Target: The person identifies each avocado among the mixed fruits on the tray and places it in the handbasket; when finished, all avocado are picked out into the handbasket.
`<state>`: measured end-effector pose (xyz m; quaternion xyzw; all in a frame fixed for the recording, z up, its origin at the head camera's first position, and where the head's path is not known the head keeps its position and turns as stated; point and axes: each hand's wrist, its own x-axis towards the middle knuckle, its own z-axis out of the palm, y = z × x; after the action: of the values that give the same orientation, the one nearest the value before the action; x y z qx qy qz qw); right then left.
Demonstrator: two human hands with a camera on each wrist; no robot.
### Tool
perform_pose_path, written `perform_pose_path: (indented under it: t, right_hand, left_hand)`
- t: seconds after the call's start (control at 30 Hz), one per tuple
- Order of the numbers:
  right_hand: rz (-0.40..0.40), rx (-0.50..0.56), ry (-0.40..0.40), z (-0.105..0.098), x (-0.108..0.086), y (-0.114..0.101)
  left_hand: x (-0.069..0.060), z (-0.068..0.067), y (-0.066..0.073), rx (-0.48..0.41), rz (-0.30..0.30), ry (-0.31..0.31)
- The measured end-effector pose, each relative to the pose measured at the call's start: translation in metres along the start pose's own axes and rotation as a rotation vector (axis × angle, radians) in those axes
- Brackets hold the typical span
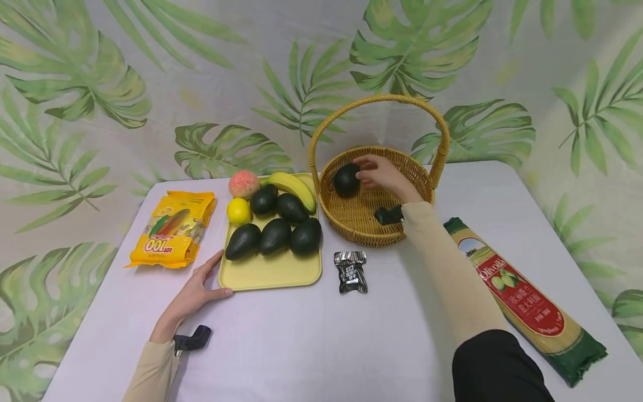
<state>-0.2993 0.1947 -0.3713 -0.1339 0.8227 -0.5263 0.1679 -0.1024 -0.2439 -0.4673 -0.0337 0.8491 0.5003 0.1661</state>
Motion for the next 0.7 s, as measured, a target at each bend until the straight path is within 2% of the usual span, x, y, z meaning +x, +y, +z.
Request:
perform_pose_path:
  t: [0.17,0.33,0.53,0.7]
  right_hand:
    - [-0.046,0.055,-0.009,0.000,-0.015,-0.007]
    - [-0.104,0.054,-0.055,0.012,-0.035,-0.021]
    - [-0.146,0.013,-0.154,0.039,-0.054,-0.034]
    - [-0.168,-0.027,-0.276,0.064,-0.064,-0.038]
  left_hand:
    - [-0.001,0.000,0.000,0.008,0.008,-0.003]
    - [-0.002,0.000,0.000,-0.002,0.016,-0.005]
    - [-0.001,0.000,-0.001,-0.003,0.020,0.001]
    - [0.000,0.001,-0.003,0.001,0.025,0.003]
